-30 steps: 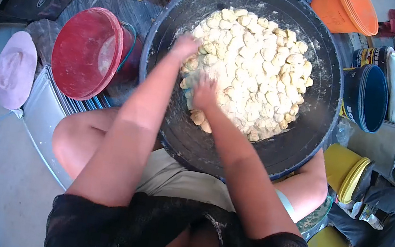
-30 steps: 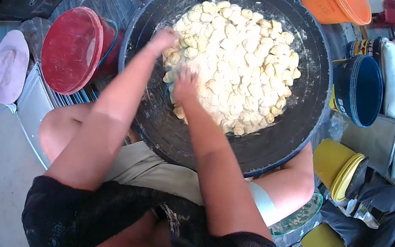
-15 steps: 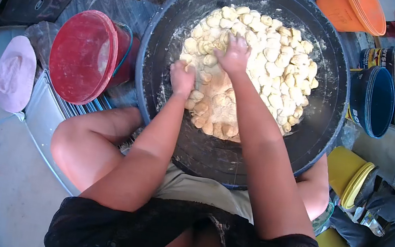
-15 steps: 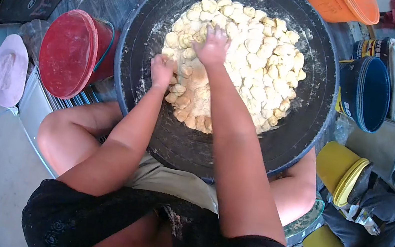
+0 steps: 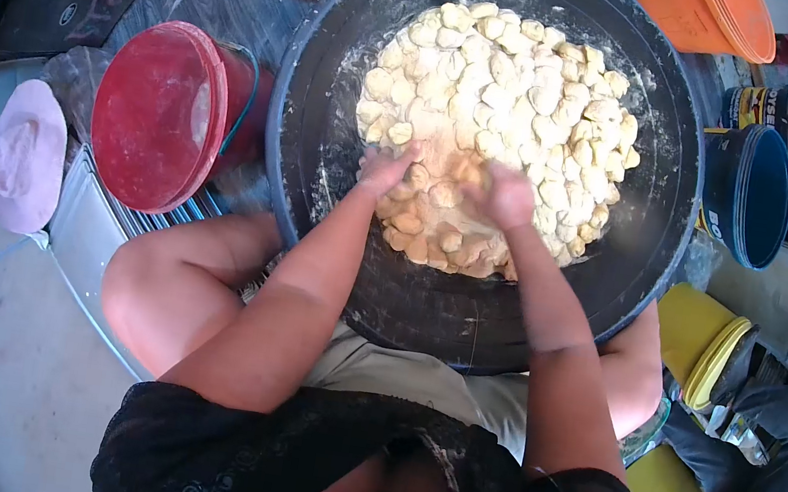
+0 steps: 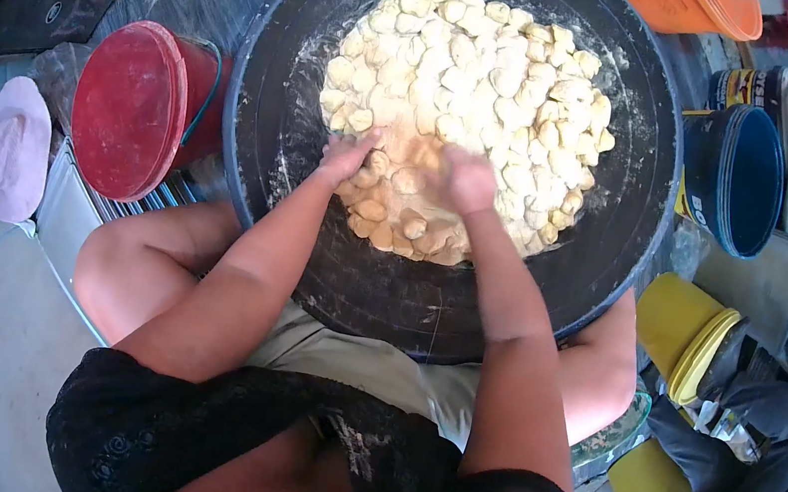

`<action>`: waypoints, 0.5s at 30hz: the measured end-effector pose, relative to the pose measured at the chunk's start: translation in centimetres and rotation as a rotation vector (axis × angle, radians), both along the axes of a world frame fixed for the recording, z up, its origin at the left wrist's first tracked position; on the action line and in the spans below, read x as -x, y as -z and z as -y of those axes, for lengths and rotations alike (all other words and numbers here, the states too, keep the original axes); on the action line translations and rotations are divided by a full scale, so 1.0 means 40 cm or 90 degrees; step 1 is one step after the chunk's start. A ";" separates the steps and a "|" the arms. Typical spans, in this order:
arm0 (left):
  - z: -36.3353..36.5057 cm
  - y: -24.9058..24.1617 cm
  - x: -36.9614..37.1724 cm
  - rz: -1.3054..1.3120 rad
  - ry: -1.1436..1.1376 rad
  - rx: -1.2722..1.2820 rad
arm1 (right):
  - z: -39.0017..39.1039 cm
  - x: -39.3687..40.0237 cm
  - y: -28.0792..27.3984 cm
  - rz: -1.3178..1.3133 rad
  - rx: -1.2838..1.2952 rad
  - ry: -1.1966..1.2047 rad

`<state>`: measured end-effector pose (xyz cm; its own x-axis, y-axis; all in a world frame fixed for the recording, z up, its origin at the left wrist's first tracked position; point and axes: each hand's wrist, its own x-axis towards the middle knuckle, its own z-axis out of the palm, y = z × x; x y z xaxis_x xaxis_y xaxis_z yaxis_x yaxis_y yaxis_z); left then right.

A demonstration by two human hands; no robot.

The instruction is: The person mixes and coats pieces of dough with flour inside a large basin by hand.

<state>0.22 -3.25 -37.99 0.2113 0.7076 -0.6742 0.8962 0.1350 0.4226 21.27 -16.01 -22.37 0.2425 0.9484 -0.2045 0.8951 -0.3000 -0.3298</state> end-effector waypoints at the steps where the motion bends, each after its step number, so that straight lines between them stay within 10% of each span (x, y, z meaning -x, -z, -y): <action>1: 0.009 0.008 -0.005 -0.001 0.011 -0.077 | -0.010 -0.047 0.044 0.035 -0.132 0.038; 6: -0.038 -0.138 0.002 0.215 -0.418 0.385 | -0.133 -0.062 0.058 0.132 -0.203 0.275; 11: -0.018 -0.192 -0.030 0.482 -0.532 0.481 | 0.031 0.241 0.136 0.114 -0.009 -0.106; 15: -0.028 -0.202 -0.030 0.471 -0.598 0.494 | 0.141 0.240 0.037 -0.223 0.099 -0.239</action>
<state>1.44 -2.13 -29.91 0.3467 0.2882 -0.8926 -0.0452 0.9556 0.2910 11.67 -21.64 -23.87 -0.2160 0.9085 -0.3578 0.7949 -0.0492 -0.6047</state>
